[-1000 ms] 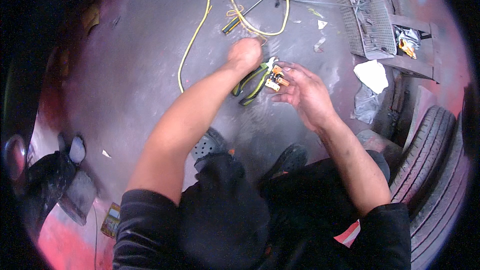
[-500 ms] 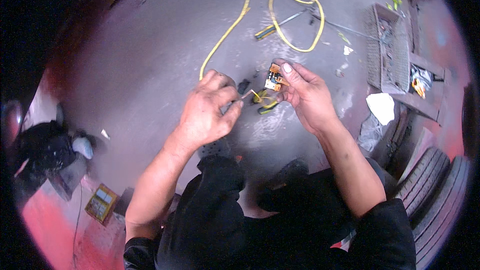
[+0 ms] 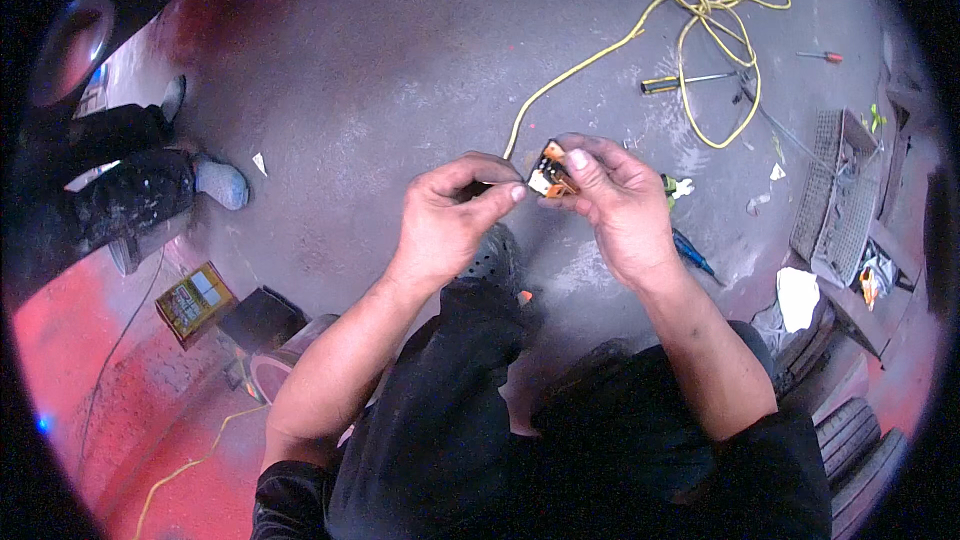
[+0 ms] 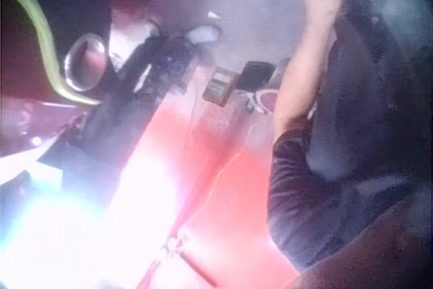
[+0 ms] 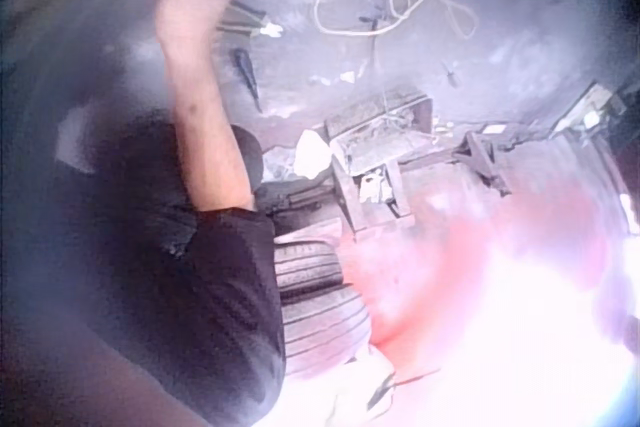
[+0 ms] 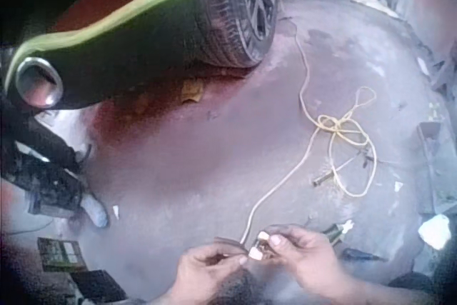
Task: The person sits on the floor of a garage and works on a small electrical connector. They use pliers to strip wires and insert them into the connector housing, manipulating the small components with their hands.
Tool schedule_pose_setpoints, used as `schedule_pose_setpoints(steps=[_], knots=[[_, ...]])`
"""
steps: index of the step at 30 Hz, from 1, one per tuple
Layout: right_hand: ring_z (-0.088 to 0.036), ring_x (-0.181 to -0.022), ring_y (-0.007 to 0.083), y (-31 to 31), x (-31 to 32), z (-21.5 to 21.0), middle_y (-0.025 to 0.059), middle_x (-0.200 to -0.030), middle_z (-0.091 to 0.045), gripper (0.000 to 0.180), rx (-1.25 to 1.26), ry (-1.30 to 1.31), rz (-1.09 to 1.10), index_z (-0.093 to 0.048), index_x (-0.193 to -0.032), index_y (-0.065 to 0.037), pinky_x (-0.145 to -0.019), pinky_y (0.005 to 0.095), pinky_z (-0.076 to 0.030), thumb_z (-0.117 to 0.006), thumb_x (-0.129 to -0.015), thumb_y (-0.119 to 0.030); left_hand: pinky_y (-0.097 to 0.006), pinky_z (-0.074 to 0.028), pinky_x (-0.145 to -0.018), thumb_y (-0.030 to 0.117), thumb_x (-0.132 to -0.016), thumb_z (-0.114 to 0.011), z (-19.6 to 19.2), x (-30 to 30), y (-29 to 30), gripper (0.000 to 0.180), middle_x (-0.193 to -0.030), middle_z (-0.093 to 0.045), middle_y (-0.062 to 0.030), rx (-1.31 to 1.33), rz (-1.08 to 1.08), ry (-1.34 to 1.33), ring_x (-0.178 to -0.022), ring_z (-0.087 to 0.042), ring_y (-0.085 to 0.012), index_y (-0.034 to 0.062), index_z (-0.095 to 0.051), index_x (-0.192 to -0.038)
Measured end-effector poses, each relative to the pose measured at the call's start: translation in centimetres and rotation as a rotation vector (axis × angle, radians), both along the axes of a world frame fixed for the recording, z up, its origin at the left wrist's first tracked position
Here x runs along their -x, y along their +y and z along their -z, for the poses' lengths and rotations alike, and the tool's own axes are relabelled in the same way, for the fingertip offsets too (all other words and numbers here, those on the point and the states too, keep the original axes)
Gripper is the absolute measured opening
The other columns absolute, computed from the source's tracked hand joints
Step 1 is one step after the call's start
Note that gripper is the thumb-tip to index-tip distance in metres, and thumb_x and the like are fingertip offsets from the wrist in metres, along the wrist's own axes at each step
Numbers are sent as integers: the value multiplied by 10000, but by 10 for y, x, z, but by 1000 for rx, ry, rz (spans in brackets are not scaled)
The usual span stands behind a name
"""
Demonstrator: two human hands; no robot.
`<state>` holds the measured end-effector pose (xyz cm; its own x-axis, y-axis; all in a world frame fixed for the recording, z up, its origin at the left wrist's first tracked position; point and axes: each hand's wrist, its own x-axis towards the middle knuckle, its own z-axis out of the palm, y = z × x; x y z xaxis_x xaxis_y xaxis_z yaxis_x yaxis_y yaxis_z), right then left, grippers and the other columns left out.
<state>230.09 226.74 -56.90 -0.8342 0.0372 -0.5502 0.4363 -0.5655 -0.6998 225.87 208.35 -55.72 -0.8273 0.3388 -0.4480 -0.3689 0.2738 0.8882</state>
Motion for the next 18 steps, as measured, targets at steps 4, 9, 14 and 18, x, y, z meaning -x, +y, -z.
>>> schedule_pose_setpoints(steps=[4,9,14,18], knots=[[-653,-948,167,-7,-4,-6,137,-1078,-671,359,-60,28,-11,-564,-1229,72,-784,303,-578,-659,-935,-111,-377,-492,-880,-12,-862,-660,19,-9,-9,42,-1035,-679,-178,-326,-204,-186,-933,-640,-238,5,-642,-897],[-670,-918,171,4,-9,-4,137,-1067,-681,367,-109,50,32,-565,-1235,59,-761,293,-580,-675,-917,-88,-475,-444,-987,-23,-877,-596,16,-7,-3,99,-1021,-692,-209,-514,-220,-162,-1061,-640,-330,40,-540,-824],[-684,-894,177,11,-14,-4,135,-1058,-691,350,-65,32,21,-575,-1232,45,-741,290,-586,-667,-923,-90,-344,-501,-882,-41,-899,-545,12,4,-11,111,-938,-717,-187,-237,-120,11,-1003,-673,-232,37,-499,-836],[-680,-934,224,17,-15,2,175,-1081,-664,372,-72,29,0,-558,-1210,86,-757,347,-613,-671,-924,-124,-290,-516,-772,-3,-910,-576,6,3,-1,82,-906,-715,-149,6,-118,25,-857,-668,-149,24,-515,-863]])
